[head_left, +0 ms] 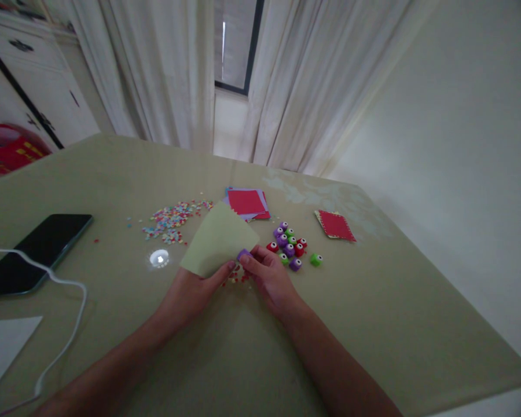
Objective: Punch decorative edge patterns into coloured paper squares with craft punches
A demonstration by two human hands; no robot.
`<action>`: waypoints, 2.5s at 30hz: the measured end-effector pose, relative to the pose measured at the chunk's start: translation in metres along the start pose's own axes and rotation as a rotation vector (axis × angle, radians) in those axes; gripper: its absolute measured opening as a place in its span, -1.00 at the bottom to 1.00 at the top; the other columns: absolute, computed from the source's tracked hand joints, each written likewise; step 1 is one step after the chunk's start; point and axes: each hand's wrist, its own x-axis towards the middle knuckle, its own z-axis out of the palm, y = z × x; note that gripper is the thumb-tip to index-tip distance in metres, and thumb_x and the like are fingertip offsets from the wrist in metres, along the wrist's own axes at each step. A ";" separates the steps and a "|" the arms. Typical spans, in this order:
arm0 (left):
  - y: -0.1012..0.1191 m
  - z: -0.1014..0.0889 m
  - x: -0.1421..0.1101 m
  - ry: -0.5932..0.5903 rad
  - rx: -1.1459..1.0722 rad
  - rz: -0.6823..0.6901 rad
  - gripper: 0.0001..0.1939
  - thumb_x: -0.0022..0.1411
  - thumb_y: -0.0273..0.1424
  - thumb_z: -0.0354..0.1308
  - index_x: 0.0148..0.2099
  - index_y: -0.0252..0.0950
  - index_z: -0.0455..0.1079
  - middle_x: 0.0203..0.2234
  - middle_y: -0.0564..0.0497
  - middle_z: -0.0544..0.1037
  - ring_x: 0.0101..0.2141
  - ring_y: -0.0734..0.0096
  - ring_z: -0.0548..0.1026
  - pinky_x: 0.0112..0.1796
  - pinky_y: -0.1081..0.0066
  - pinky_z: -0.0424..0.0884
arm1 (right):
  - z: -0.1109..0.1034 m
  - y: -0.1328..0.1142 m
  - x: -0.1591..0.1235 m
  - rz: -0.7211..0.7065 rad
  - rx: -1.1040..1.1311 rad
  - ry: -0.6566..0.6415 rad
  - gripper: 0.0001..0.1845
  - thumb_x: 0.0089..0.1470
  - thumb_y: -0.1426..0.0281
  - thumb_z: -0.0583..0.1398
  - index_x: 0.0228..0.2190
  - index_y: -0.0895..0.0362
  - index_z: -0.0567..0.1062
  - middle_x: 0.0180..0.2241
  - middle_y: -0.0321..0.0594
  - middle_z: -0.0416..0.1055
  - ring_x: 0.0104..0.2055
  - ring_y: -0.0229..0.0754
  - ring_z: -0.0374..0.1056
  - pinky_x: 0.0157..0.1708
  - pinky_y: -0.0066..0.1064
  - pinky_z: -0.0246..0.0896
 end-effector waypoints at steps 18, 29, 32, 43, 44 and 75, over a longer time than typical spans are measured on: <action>0.003 -0.008 0.003 0.062 0.046 -0.025 -0.74 0.23 -0.05 0.29 -0.23 -0.09 0.60 -0.25 -0.07 0.77 -0.05 -0.05 0.68 0.14 0.00 0.49 | -0.003 -0.015 0.000 -0.211 -0.289 0.113 -0.60 -0.06 0.18 0.50 -0.22 0.09 0.60 -0.34 -0.28 0.57 -0.35 -0.21 0.40 -0.32 -0.39 0.29; 0.015 -0.015 0.003 0.188 -0.009 -0.210 -0.62 0.16 0.04 0.28 -0.38 -0.16 0.62 -0.44 -0.03 0.75 -0.31 0.04 0.70 -0.12 0.17 0.59 | -0.018 -0.005 0.005 -0.603 -1.640 0.134 -0.57 0.24 0.61 0.14 0.10 0.22 0.55 0.20 0.17 0.42 0.22 0.13 0.33 0.28 -0.01 0.24; 0.018 -0.022 0.005 0.313 0.000 -0.242 -0.60 0.22 0.04 0.24 -0.44 -0.14 0.60 -0.46 -0.02 0.73 -0.32 0.07 0.68 -0.11 0.19 0.56 | -0.010 -0.004 0.007 -0.585 -1.724 0.155 -0.49 0.28 0.58 0.12 0.22 0.19 0.47 0.25 0.14 0.41 0.22 0.17 0.31 0.26 0.04 0.22; 0.024 -0.031 0.011 0.372 0.005 -0.119 -0.62 0.12 -0.02 0.36 -0.52 -0.19 0.55 -0.59 0.02 0.63 -0.49 0.22 0.59 -0.39 0.35 0.49 | 0.022 0.021 0.024 -0.628 -1.678 -0.101 -0.28 0.39 0.21 0.20 0.45 -0.07 0.11 0.47 -0.07 0.16 0.37 0.16 0.18 0.29 0.10 0.15; 0.022 -0.030 0.011 0.354 -0.005 -0.113 -0.62 0.12 -0.01 0.37 -0.51 -0.19 0.57 -0.58 0.01 0.64 -0.49 0.22 0.60 -0.38 0.34 0.49 | 0.024 0.020 0.028 -0.630 -1.679 -0.108 -0.32 0.38 0.20 0.21 0.42 -0.07 0.16 0.45 -0.08 0.20 0.35 0.16 0.20 0.27 0.08 0.18; 0.013 -0.020 0.005 0.129 0.035 -0.273 -0.56 0.10 0.09 0.29 -0.49 -0.15 0.68 -0.49 -0.07 0.76 -0.41 0.03 0.72 -0.34 0.26 0.58 | 0.016 0.003 -0.003 -0.053 -0.065 0.107 -0.58 -0.14 0.17 0.55 -0.24 0.07 0.69 -0.29 -0.24 0.64 -0.39 -0.23 0.48 -0.35 -0.38 0.34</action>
